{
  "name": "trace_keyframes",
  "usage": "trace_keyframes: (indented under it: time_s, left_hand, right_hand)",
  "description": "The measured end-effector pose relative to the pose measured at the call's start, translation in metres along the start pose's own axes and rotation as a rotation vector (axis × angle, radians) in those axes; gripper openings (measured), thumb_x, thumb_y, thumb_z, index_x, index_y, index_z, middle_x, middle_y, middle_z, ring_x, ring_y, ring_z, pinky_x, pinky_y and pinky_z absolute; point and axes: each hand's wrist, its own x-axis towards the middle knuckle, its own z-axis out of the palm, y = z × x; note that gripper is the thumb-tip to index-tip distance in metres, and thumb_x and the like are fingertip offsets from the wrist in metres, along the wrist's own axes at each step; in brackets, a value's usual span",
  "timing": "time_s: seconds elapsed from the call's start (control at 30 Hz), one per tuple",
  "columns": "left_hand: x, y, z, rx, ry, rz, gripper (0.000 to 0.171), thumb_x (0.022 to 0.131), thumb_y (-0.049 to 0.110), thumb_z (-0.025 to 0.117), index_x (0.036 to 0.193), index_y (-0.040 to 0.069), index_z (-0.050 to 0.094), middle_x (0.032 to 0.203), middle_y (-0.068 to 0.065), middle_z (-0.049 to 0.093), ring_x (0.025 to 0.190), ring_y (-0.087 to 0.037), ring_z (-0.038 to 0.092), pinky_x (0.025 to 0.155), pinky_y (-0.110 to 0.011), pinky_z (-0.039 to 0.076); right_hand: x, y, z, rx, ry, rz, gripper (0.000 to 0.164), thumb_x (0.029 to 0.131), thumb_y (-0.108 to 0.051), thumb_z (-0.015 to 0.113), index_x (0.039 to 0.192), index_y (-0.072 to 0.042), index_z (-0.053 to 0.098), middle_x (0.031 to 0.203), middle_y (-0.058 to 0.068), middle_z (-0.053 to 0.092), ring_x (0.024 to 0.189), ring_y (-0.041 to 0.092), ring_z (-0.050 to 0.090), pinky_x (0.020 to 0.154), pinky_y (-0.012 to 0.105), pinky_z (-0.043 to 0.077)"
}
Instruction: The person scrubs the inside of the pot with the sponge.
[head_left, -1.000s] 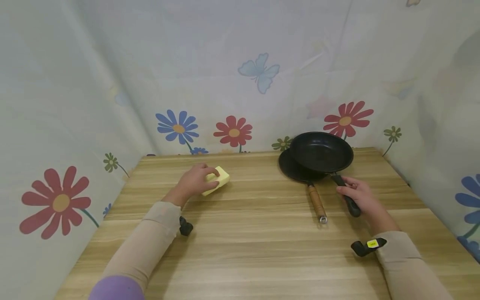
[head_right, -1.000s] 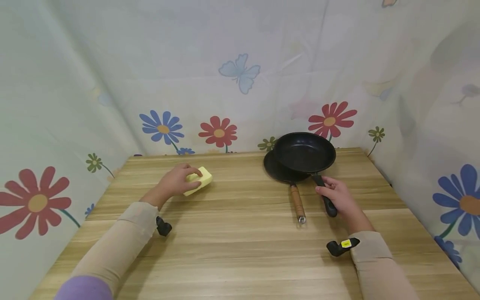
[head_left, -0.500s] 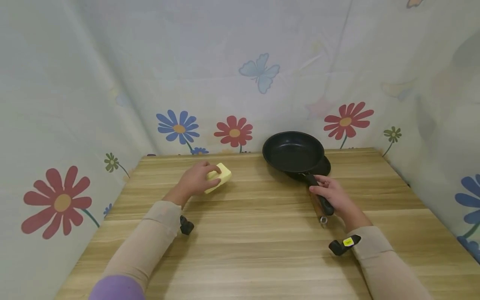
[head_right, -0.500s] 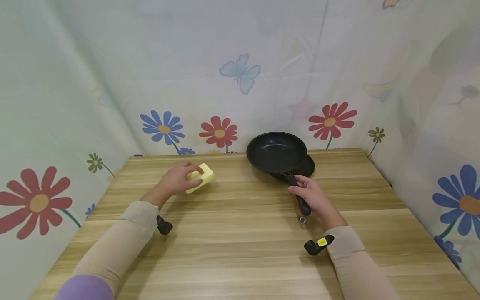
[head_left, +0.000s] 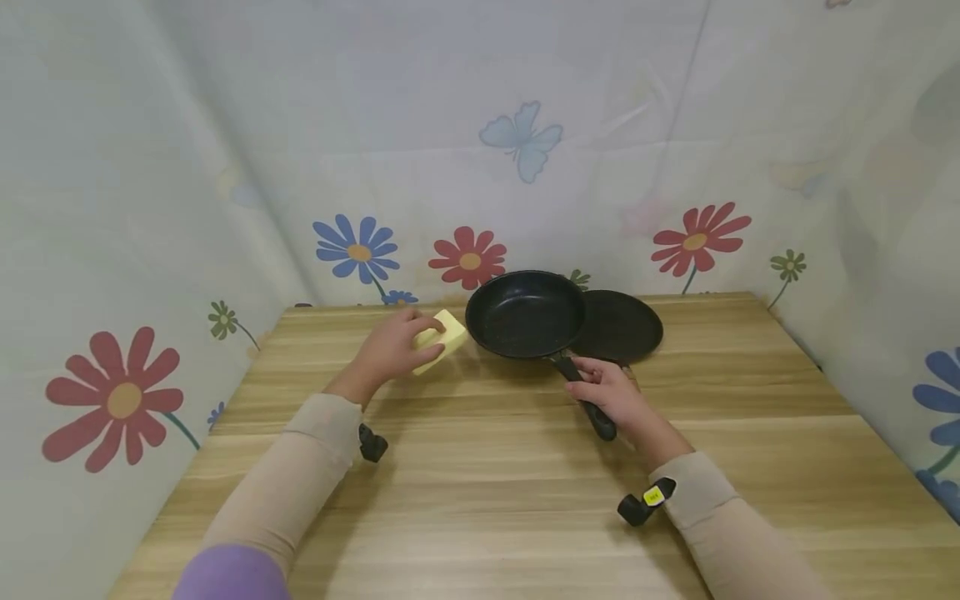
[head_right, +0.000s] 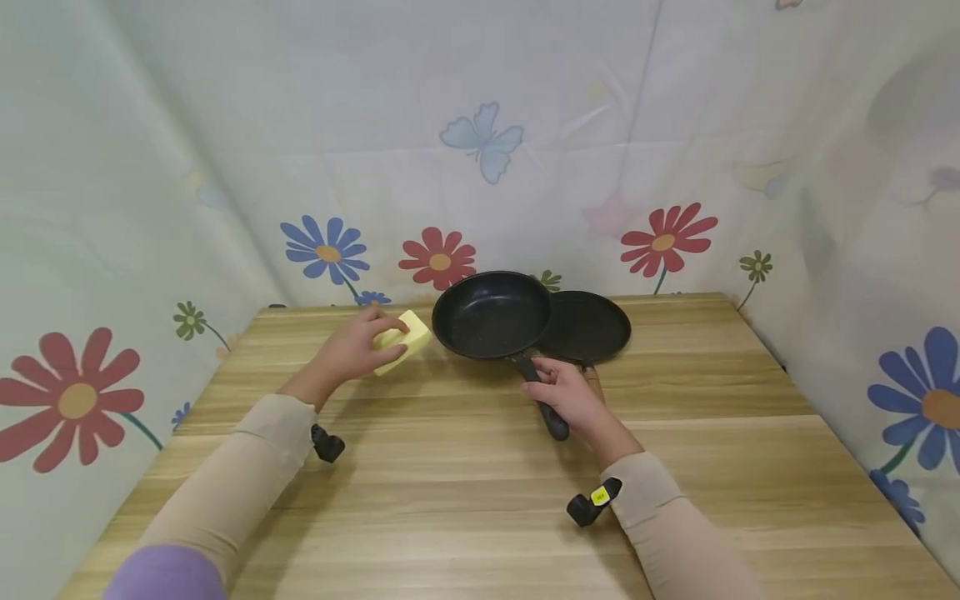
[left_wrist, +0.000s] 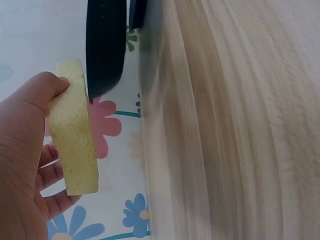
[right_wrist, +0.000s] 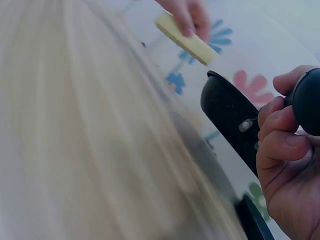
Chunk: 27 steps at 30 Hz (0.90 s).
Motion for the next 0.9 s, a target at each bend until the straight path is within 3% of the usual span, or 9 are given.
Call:
trace_keyframes:
  time_s: [0.13, 0.37, 0.7, 0.83, 0.9]
  left_hand:
    - [0.002, 0.003, -0.002, 0.012, 0.015, 0.015, 0.035, 0.089, 0.041, 0.073, 0.118, 0.021, 0.072, 0.114, -0.01, 0.06, 0.098, -0.028, 0.057, 0.086, -0.047, 0.05]
    - [0.005, 0.009, -0.007, -0.012, 0.007, 0.021, 0.034, 0.089, 0.041, 0.074, 0.117, 0.021, 0.072, 0.113, -0.008, 0.059, 0.097, -0.027, 0.056, 0.085, -0.046, 0.05]
    - [0.024, 0.022, 0.0, -0.019, -0.043, 0.014, 0.036, 0.09, 0.043, 0.072, 0.119, 0.023, 0.071, 0.12, -0.01, 0.059, 0.105, -0.028, 0.055, 0.093, -0.048, 0.049]
    - [0.036, 0.028, 0.006, -0.03, -0.053, 0.003, 0.037, 0.091, 0.044, 0.071, 0.121, 0.023, 0.071, 0.122, -0.009, 0.059, 0.107, -0.027, 0.055, 0.095, -0.047, 0.049]
    - [0.043, 0.031, 0.009, -0.036, -0.053, 0.005, 0.037, 0.091, 0.044, 0.071, 0.121, 0.023, 0.07, 0.122, -0.008, 0.06, 0.107, -0.027, 0.055, 0.097, -0.046, 0.048]
  right_hand:
    - [0.001, 0.003, 0.019, 0.025, -0.025, -0.019, 0.063, 0.093, -0.001, 0.06, 0.147, 0.02, 0.033, 0.14, 0.041, 0.045, 0.102, 0.003, 0.063, 0.08, 0.017, 0.05]
    - [0.006, 0.014, 0.04, 0.03, -0.021, -0.039, 0.059, 0.092, -0.002, 0.062, 0.143, 0.02, 0.039, 0.135, 0.04, 0.05, 0.098, 0.004, 0.063, 0.078, 0.017, 0.049]
    - [0.008, 0.026, 0.049, 0.097, -0.073, -0.001, 0.057, 0.094, 0.0, 0.06, 0.142, 0.021, 0.039, 0.137, 0.039, 0.05, 0.106, 0.011, 0.062, 0.08, 0.017, 0.048]
    - [0.009, 0.029, 0.051, 0.075, -0.07, 0.04, 0.058, 0.096, -0.002, 0.059, 0.145, 0.019, 0.037, 0.14, 0.035, 0.05, 0.116, 0.018, 0.059, 0.083, 0.016, 0.048]
    - [0.009, 0.03, 0.051, 0.051, -0.058, 0.059, 0.058, 0.096, -0.005, 0.06, 0.145, 0.017, 0.038, 0.138, 0.034, 0.053, 0.112, 0.018, 0.061, 0.081, 0.017, 0.049]
